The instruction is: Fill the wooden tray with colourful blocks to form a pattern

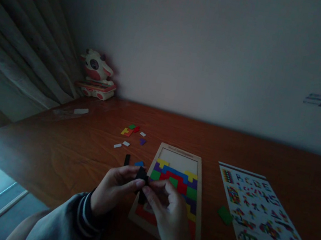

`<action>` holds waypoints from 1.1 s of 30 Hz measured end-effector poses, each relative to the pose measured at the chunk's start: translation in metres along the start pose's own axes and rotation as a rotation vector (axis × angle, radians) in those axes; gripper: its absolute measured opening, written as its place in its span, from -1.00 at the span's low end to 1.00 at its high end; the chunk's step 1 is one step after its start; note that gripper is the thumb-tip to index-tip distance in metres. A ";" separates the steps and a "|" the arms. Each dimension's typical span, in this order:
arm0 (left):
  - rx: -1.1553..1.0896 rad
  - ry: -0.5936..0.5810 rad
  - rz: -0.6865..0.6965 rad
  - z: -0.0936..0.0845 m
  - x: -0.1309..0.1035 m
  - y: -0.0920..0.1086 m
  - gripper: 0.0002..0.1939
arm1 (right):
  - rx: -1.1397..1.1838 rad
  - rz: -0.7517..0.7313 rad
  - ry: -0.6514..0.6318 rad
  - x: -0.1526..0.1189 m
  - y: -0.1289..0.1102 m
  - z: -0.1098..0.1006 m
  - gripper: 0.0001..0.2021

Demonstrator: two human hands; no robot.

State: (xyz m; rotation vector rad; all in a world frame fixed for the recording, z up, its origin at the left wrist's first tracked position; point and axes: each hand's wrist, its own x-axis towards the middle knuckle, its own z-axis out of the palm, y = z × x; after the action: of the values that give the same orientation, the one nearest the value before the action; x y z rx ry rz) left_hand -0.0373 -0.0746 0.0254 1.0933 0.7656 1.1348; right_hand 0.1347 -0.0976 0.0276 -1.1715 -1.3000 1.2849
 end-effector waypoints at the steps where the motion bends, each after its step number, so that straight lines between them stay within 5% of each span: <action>1: -0.022 0.000 -0.010 0.000 0.000 0.001 -0.65 | -0.001 0.005 -0.002 0.003 -0.001 0.000 -0.67; 5: -0.194 0.052 -0.095 -0.003 0.001 0.003 -0.66 | -0.091 -0.059 0.001 0.016 -0.009 0.007 -0.69; 11: -0.417 0.312 -0.130 -0.010 0.003 -0.002 -0.69 | -0.302 -0.220 -0.102 0.034 -0.026 0.021 -0.72; 15: -0.551 0.440 -0.150 -0.013 0.008 -0.003 -0.92 | -0.580 -0.325 -0.050 0.051 -0.015 -0.005 -0.69; 20: -0.823 0.622 -0.208 -0.010 0.018 0.002 -0.76 | -0.936 -0.421 -0.075 0.068 0.021 -0.039 -0.56; 29: -0.841 0.643 -0.235 -0.007 0.019 0.007 -0.78 | -1.003 -0.518 -0.066 0.067 0.028 -0.038 -0.63; 33: -0.827 0.617 -0.236 -0.008 0.019 0.007 -0.78 | -1.003 -0.488 -0.031 0.064 0.019 -0.053 -0.60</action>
State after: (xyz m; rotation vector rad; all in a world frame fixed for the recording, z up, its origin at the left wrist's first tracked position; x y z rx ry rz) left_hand -0.0418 -0.0542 0.0304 -0.0515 0.7481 1.4064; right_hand 0.1806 -0.0287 0.0091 -1.3298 -2.1851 0.2441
